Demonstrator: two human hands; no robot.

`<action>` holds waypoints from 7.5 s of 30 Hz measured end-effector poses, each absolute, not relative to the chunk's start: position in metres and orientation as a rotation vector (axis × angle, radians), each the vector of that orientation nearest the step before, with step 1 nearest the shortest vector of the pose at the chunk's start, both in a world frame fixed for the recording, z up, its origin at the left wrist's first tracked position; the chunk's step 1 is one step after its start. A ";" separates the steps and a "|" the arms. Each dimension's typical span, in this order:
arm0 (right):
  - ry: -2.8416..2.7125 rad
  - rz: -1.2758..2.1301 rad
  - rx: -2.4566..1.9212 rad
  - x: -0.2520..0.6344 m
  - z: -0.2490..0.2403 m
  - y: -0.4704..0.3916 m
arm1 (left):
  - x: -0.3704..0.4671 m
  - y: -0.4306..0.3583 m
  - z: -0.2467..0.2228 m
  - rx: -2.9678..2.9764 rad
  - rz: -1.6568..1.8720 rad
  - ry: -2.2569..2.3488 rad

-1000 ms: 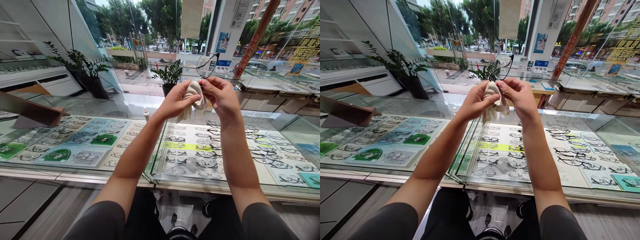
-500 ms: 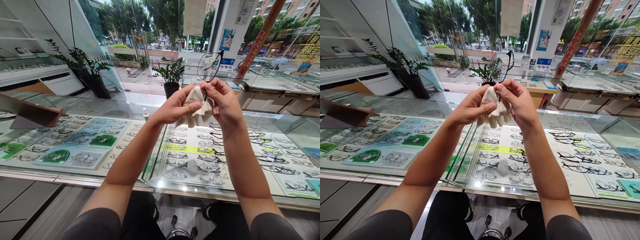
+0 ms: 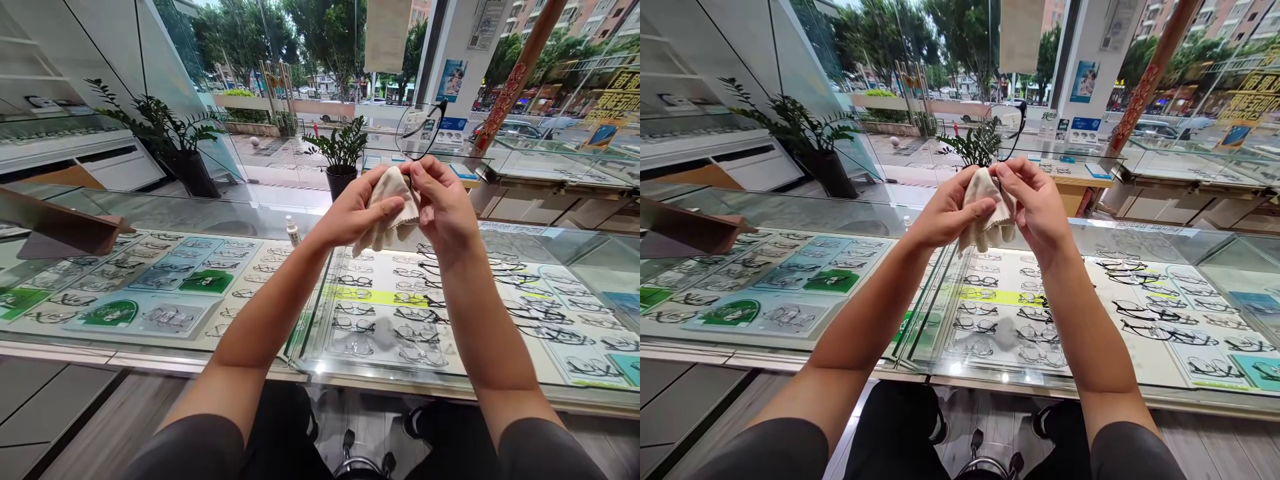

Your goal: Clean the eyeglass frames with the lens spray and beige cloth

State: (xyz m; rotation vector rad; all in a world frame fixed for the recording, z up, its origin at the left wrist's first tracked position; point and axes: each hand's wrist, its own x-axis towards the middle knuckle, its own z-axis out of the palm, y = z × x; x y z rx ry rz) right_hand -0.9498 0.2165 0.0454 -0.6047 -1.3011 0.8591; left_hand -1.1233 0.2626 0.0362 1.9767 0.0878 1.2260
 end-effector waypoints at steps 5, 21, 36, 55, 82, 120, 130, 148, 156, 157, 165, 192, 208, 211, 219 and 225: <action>-1.301 0.808 -0.613 -0.948 0.043 0.220 | -1.126 0.264 0.038 1.965 1.195 0.103; -1.343 0.850 -0.634 -0.951 0.043 0.217 | -1.115 0.254 0.036 1.951 1.448 0.236; -1.408 0.825 -0.662 -0.948 0.052 0.206 | -1.139 0.263 0.054 2.044 1.139 0.191; -1.384 0.829 -0.686 -0.946 0.049 0.210 | -1.132 0.264 0.045 1.867 1.212 0.212; -1.585 0.474 -0.786 -0.941 0.044 0.221 | -1.146 0.298 0.044 1.579 1.304 0.272; -1.646 0.854 -0.772 -0.952 0.036 0.226 | -1.129 0.301 0.030 1.758 1.389 0.158; -1.588 0.942 -0.767 -0.948 0.043 0.217 | -1.139 0.300 0.037 1.733 1.223 0.133; -1.531 1.042 -0.766 -0.956 0.044 0.215 | -1.120 0.289 0.033 1.542 1.404 0.177; -1.487 1.099 -0.764 -0.950 0.046 0.216 | -1.135 0.297 0.038 1.652 1.243 0.184; -1.480 1.103 -0.758 -0.950 0.046 0.216 | -1.135 0.297 0.038 1.678 1.238 0.171; -1.500 1.039 -0.720 -0.961 0.044 0.215 | -1.123 0.298 0.033 1.654 1.450 0.188; -1.555 0.963 -0.758 -0.954 0.052 0.203 | -1.142 0.285 0.049 1.775 1.326 0.144; -1.601 1.022 -0.728 -0.951 0.051 0.199 | -1.142 0.273 0.052 1.799 1.334 0.155; -1.574 1.042 -0.705 -0.953 0.050 0.199 | -1.134 0.270 0.049 1.761 1.443 0.160; -1.583 1.039 -0.743 -0.949 0.057 0.192 | -1.147 0.281 0.049 1.751 1.249 0.132; -1.530 1.102 -0.668 -0.957 0.051 0.198 | -1.135 0.274 0.045 1.719 1.432 0.113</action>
